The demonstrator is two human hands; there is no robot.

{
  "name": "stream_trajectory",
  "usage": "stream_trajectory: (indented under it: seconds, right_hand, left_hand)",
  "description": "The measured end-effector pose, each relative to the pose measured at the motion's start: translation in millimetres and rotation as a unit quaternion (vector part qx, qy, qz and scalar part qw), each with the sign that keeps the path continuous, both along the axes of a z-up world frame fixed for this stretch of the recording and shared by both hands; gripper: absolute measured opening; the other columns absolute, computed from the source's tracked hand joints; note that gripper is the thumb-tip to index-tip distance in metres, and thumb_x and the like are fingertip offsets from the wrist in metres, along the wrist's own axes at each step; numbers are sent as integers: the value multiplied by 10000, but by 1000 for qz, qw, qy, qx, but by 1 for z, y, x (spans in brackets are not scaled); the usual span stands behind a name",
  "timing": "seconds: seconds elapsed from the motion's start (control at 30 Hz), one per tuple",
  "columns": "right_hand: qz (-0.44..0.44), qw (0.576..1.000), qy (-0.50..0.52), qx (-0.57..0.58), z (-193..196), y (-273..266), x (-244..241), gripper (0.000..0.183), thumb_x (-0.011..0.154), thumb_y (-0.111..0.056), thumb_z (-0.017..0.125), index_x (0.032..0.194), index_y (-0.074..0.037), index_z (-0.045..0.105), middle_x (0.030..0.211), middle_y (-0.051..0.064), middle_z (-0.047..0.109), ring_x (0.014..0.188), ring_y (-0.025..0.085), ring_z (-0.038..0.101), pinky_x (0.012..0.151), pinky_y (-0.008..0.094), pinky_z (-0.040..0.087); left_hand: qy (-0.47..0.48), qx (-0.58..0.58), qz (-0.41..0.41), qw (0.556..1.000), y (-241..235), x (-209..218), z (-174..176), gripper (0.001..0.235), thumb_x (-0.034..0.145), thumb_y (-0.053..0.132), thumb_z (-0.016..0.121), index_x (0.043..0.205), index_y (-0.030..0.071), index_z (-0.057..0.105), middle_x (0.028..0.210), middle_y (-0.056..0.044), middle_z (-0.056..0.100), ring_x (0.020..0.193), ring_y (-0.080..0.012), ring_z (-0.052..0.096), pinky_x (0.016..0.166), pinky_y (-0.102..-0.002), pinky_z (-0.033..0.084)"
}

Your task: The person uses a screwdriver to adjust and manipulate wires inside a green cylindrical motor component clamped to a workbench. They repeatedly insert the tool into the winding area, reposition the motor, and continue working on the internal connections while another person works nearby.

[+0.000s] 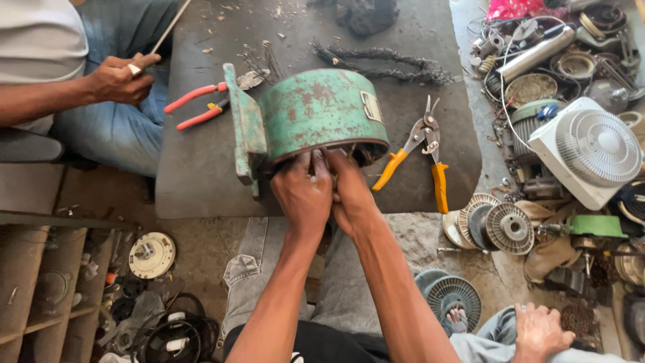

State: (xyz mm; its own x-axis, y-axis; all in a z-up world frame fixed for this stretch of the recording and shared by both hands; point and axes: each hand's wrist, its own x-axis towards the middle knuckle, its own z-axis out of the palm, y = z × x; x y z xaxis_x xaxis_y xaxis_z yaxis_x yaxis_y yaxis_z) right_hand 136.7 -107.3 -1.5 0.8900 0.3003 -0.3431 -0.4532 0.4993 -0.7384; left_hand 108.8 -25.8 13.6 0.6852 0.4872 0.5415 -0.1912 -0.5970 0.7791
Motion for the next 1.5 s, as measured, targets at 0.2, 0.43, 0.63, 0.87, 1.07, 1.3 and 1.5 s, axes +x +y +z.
stream_trajectory:
  seconds: [0.2, 0.43, 0.63, 0.87, 1.07, 1.3, 1.5]
  right_hand:
    - [28, 999, -2, -43, 9, -2, 9, 257, 1004, -320, 577, 1180, -146, 647, 954, -70, 662, 673, 13, 536, 459, 207, 314]
    - [114, 978, -80, -157, 27, -35, -32, 445, 1034, -385, 628, 1428, -206, 524, 709, -64, 460, 564, 39, 381, 486, 238, 315]
    - [46, 918, -194, -342, 17, -59, -78, 503, 974, -247, 691, 1426, -79, 547, 791, -69, 535, 679, 38, 452, 571, 227, 386]
    - [-3, 824, -258, -505, 6, -75, -76, 352, 967, -173, 653, 1302, -70, 671, 856, 24, 737, 679, 61, 610, 601, 265, 503]
    - [-87, 766, -345, -535, 16, -56, -52, 209, 944, -113, 713, 1131, -22, 730, 926, 135, 783, 841, 169, 787, 736, 315, 587]
    - [-86, 767, -331, -543, 16, -43, -44, 174, 952, -122, 689, 1080, -17, 745, 861, 157, 767, 825, 208, 788, 710, 331, 582]
    - [-60, 885, -182, -424, -4, -41, -41, 225, 1015, -173, 607, 1117, -6, 717, 740, 70, 722, 615, 83, 635, 555, 256, 483]
  left_hand:
    - [-3, -4, 8, 1000, -4, 5, -4, 127, 954, 91, 655, 975, -4, 736, 880, -243, 709, 822, -434, 706, 737, -488, 547]
    - [49, -59, -110, 991, 4, -18, 7, 219, 1037, 102, 572, 1169, -31, 684, 1036, -260, 717, 968, -436, 703, 808, -453, 549]
    - [101, -68, -140, 983, 7, -45, 18, 281, 1023, 125, 558, 1260, 30, 675, 1002, -191, 692, 860, -356, 699, 712, -401, 544]
    - [176, 50, -96, 978, -1, -50, 16, 234, 938, 225, 703, 1148, 129, 738, 771, -79, 715, 672, -280, 706, 605, -411, 531]
    - [200, 87, -86, 972, 1, -41, 14, 280, 917, 241, 710, 1178, 142, 737, 712, -97, 699, 633, -314, 686, 575, -452, 508]
    - [198, 61, -82, 975, 5, -39, 12, 235, 927, 231, 701, 1154, 191, 748, 758, -90, 737, 665, -296, 714, 592, -430, 522]
    - [196, 35, -93, 976, 5, -41, 9, 235, 938, 219, 687, 1164, 180, 740, 798, -97, 746, 684, -282, 728, 614, -411, 536]
